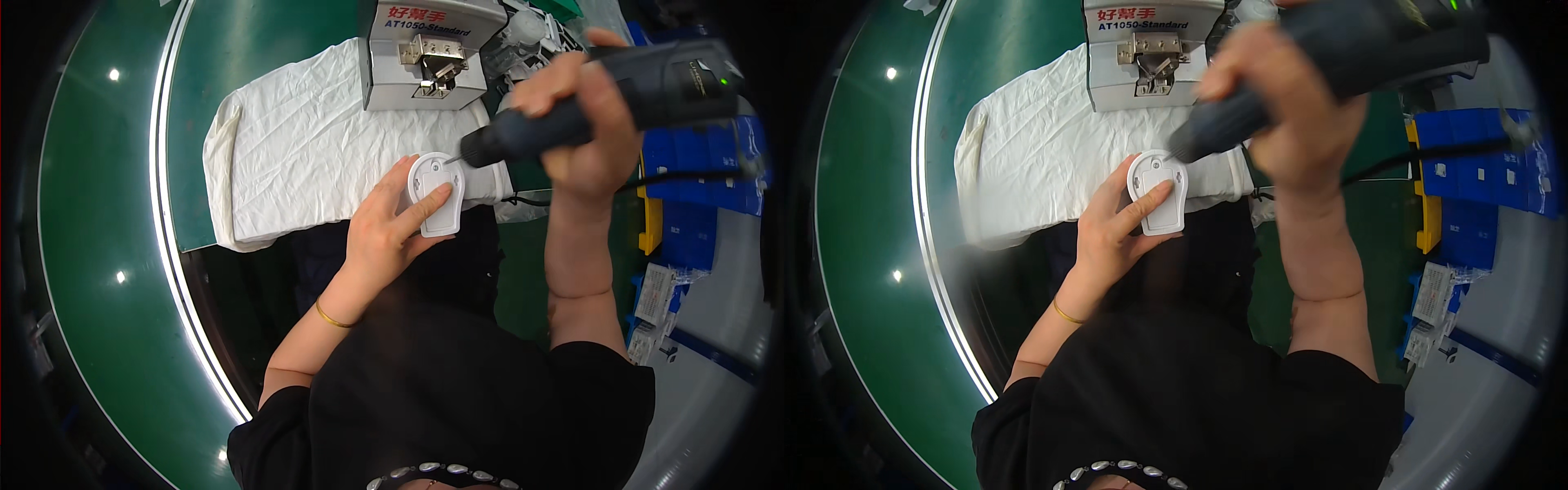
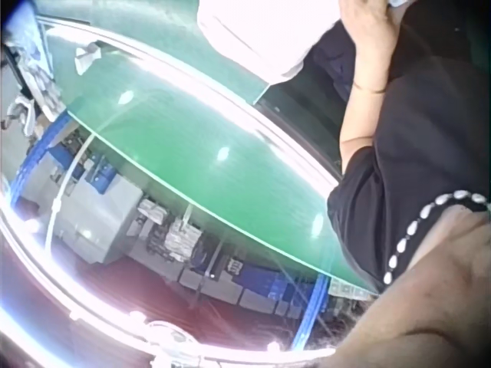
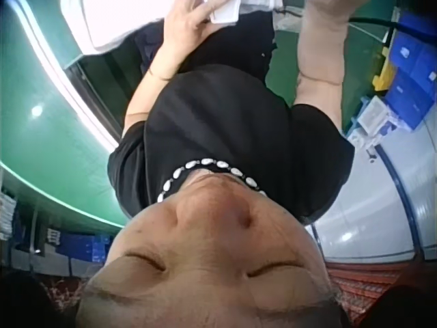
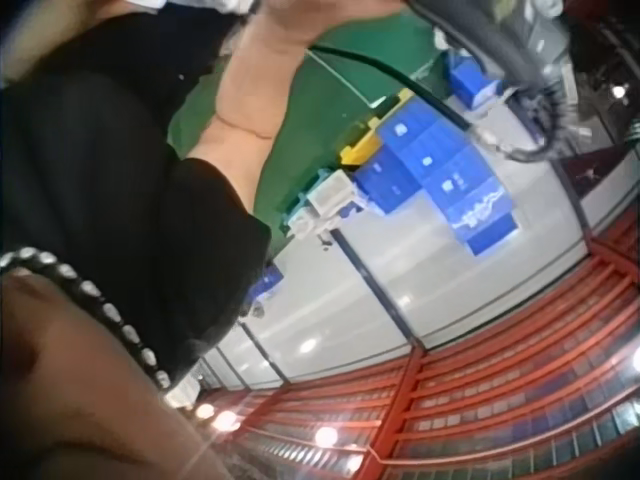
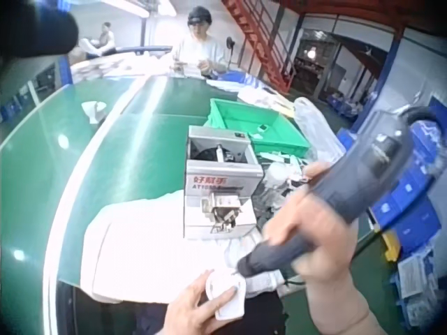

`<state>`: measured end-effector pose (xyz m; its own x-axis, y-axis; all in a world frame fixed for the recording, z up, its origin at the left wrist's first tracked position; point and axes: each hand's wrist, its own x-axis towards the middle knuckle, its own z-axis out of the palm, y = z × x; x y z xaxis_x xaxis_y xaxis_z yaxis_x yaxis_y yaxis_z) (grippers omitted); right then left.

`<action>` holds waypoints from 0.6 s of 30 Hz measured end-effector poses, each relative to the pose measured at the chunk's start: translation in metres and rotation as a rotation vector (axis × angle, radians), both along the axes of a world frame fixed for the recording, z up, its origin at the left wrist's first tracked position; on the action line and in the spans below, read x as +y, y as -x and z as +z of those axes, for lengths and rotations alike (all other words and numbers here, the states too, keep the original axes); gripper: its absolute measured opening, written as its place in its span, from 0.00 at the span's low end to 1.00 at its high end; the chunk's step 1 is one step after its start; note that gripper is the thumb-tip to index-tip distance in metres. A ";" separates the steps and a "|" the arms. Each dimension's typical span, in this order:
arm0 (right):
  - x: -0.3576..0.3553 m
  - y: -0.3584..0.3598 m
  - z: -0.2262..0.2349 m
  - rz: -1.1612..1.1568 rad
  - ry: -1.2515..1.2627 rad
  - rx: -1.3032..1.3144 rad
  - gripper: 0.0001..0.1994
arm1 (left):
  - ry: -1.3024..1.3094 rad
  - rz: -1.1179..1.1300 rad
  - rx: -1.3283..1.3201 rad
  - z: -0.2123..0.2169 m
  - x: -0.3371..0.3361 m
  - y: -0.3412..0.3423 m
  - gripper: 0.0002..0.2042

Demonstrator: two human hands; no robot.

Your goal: Assemble plastic electronic housings by inserting components and securing them with an electric screwdriver.

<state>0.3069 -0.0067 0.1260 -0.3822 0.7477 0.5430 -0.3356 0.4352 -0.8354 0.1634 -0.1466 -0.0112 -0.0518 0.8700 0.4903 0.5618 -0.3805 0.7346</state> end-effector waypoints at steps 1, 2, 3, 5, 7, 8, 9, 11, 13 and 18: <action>0.013 -0.017 0.001 -0.144 0.011 0.031 0.20 | -0.006 0.004 0.003 0.000 0.000 0.000 0.32; 0.029 -0.038 0.005 -0.252 0.227 0.097 0.18 | -0.009 0.014 0.013 0.000 0.000 -0.001 0.33; 0.046 -0.062 0.010 -0.357 0.446 0.159 0.16 | -0.011 0.026 0.020 -0.001 -0.002 -0.001 0.33; 0.074 -0.114 0.004 -0.591 0.483 -0.029 0.15 | -0.029 0.011 0.021 0.001 0.001 -0.002 0.33; 0.106 -0.155 -0.030 -0.745 0.544 -0.273 0.17 | -0.035 0.023 0.041 0.002 0.000 -0.001 0.33; 0.118 -0.176 -0.048 -0.777 0.574 -0.319 0.17 | -0.033 0.022 0.037 0.002 0.000 -0.001 0.32; 0.128 -0.197 -0.065 -0.809 0.607 -0.364 0.18 | -0.030 0.020 0.034 0.004 0.000 -0.002 0.32; 0.148 -0.235 -0.097 -0.849 0.657 -0.540 0.18 | -0.024 0.017 0.037 0.005 -0.001 -0.002 0.31; 0.151 -0.241 -0.110 -0.823 0.670 -0.576 0.17 | -0.008 0.018 0.046 0.007 -0.003 -0.006 0.31; 0.159 -0.245 -0.116 -0.724 0.640 -0.647 0.22 | -0.003 0.058 0.096 0.004 -0.003 -0.011 0.33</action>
